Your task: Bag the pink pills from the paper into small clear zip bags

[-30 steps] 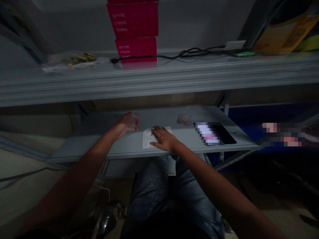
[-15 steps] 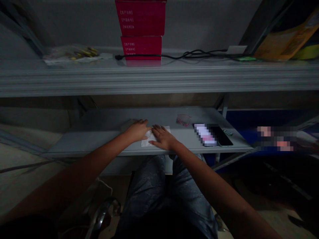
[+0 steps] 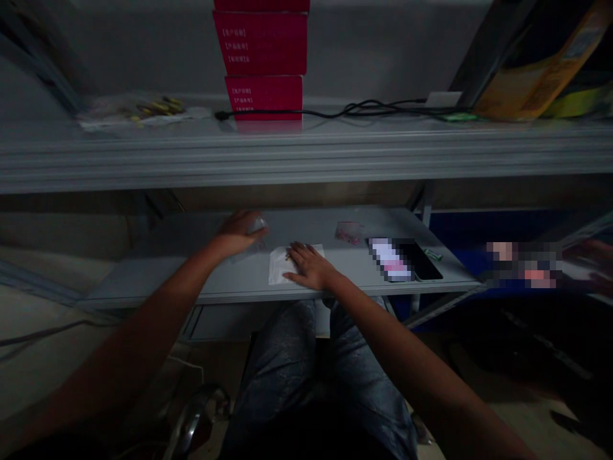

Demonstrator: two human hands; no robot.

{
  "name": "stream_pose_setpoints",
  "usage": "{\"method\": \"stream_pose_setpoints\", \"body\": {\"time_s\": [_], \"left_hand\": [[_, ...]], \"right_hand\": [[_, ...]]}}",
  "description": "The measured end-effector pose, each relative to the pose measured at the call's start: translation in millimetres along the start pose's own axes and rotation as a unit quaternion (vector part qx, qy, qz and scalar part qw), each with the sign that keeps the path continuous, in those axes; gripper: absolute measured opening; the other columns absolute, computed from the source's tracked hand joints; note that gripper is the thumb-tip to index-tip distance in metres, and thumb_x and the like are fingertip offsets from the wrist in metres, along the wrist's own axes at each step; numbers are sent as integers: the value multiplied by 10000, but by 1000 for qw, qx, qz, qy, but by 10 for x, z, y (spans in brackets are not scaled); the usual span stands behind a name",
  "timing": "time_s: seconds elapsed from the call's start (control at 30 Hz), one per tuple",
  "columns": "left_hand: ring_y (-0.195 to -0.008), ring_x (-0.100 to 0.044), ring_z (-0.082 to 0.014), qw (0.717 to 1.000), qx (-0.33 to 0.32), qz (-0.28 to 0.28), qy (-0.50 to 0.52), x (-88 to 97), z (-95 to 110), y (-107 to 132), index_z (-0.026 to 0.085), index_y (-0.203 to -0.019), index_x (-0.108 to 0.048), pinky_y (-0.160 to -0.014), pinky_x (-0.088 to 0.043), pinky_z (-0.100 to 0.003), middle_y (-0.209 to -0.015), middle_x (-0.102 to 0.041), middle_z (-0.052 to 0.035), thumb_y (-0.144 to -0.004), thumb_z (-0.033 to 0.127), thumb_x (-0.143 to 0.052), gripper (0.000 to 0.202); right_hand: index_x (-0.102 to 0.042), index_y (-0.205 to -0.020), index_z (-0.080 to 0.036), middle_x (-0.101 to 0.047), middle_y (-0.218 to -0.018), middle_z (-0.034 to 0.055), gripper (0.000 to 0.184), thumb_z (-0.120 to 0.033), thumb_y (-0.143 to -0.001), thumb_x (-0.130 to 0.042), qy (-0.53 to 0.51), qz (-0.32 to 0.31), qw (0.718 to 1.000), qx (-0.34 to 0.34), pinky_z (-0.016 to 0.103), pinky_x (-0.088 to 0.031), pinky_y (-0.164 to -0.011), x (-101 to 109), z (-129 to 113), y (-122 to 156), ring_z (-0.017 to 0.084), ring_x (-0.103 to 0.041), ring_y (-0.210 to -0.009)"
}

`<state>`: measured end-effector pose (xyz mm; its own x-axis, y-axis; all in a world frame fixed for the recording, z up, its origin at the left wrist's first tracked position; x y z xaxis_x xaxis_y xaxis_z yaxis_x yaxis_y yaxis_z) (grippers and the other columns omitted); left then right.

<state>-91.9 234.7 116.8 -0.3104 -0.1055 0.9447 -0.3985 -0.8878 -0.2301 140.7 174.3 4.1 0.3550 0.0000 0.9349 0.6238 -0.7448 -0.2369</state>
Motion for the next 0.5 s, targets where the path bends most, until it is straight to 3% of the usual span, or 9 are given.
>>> {"method": "stream_pose_setpoints", "body": {"time_s": [0.1,0.2,0.37,0.5], "left_hand": [[-1210,-579,-321,998,61,4,7,-17,-363,6,181,-1250,-616,-1032,-459,-440,-1295,-633,-151,-928,455,-530,432],[-1216,-593,-318,995,93,-24,13,-223,-578,104,170,-1254,-620,-1026,-472,-428,-1319,-634,-166,-935,456,-495,446],[-1376,-480,-303,997,70,-11,-6,-683,-589,242,110,-1411,-503,-1124,-399,-422,-1467,-542,-174,-937,408,-459,562],[-1433,-414,-306,996,47,-28,-65,-940,-527,286,62,-1457,-442,-1167,-330,-433,-1528,-470,-208,-963,323,-392,561]], "right_hand": [[-395,-1523,-136,-349,-1607,162,791,-702,-970,-376,-11,8,1000,-8,502,-178,-1234,15,2,4,322,-245,-1516],[-394,-1521,-143,-352,-1604,167,804,-707,-950,-430,-25,13,1000,-4,498,-180,-1235,31,1,-1,319,-252,-1513],[-395,-1516,-128,-323,-1612,191,893,-729,-875,-554,-56,26,998,0,514,-208,-1227,59,-15,-13,339,-269,-1503],[-398,-1524,-163,-345,-1609,163,825,-674,-900,-570,-142,50,988,-11,487,-276,-1213,105,40,-12,318,-321,-1486]]}}
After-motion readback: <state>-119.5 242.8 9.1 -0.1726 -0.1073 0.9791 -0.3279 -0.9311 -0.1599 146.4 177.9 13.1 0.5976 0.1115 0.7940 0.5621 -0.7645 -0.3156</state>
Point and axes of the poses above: each hand's wrist, its own y-axis away from the middle knuckle, its own x-axis out of the back of the hand, z = x × y, the point moved 3 cm from there along -y, towards the middle knuckle
